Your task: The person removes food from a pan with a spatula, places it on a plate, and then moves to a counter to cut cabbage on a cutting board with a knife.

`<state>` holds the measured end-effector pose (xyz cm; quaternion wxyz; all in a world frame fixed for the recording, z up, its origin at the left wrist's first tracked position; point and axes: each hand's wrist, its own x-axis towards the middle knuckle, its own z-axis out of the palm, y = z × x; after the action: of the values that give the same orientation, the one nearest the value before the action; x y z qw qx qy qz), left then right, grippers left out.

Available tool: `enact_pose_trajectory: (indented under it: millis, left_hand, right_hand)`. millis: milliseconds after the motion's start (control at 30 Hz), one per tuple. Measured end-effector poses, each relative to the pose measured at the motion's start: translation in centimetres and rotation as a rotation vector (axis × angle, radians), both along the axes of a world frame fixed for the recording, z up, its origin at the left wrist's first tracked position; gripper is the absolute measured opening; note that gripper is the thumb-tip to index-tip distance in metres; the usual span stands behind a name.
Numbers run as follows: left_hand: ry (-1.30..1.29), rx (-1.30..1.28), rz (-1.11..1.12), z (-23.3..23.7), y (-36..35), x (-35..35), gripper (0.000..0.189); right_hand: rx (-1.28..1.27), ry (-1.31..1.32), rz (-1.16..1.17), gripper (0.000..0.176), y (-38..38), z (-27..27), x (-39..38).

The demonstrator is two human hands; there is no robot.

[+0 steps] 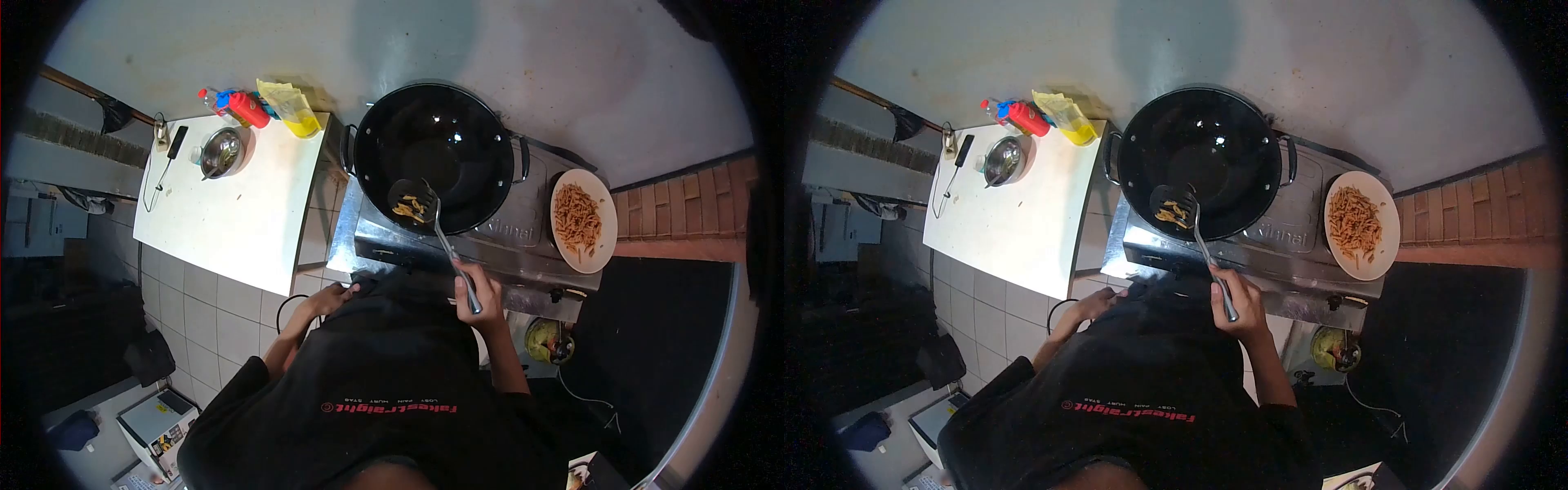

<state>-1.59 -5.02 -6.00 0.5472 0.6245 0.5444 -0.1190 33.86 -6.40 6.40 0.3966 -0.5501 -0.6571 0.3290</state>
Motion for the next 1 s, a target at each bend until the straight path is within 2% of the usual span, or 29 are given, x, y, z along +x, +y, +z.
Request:
enact_pose_trajectory:
  millis: [33,100,167,200,267,300,367,433,500,533,633,1000]
  left_hand:
    - [0.038,-0.060,0.049,0.3,0.4,-0.1,0.082]
    - [-0.026,0.059,0.119,-0.6,1.6,-0.6,0.081]
    - [-0.039,0.154,0.223,3.3,2.9,0.6,0.058]
    - [-0.039,0.154,0.227,4.1,3.2,1.1,0.058]
    - [-0.174,0.473,0.338,5.0,3.7,2.2,0.037]
    - [-0.174,0.472,0.337,5.0,3.9,2.6,0.037]
    - [-0.347,0.598,0.468,5.1,4.4,3.4,0.022]
    - [-0.319,0.493,0.480,5.5,4.6,4.0,0.026]
    - [-0.337,0.737,0.437,5.0,4.5,4.7,0.037]
    - [-0.307,0.647,0.408,5.3,4.5,4.7,0.050]
    - [-0.289,0.758,0.332,4.0,4.2,4.8,0.049]
    - [-0.293,0.663,0.349,4.0,3.9,4.8,0.045]
  right_hand:
    - [0.011,-0.001,0.003,0.020,0.0,0.0,0.0]
    - [0.017,-0.005,0.019,0.020,-0.1,0.0,0.0]
    - [0.022,-0.019,0.011,0.020,0.0,-0.1,0.0]
    - [0.023,-0.019,0.015,0.020,0.1,-0.1,0.1]
    - [-0.002,-0.022,0.025,0.021,0.1,0.1,0.2]
    - [-0.003,-0.022,0.024,0.021,0.1,0.2,0.1]
    - [-0.001,-0.028,0.019,0.021,0.1,0.4,0.0]
    - [-0.003,-0.033,0.020,0.021,0.0,0.4,0.0]
    - [-0.003,-0.039,0.017,0.021,-0.1,0.1,0.0]
    - [0.022,-0.042,0.015,0.022,-0.2,-0.2,0.0]
    - [0.031,-0.042,0.012,0.022,-0.2,0.0,-0.1]
    - [-0.025,-0.053,0.020,0.020,-0.2,0.7,-0.3]
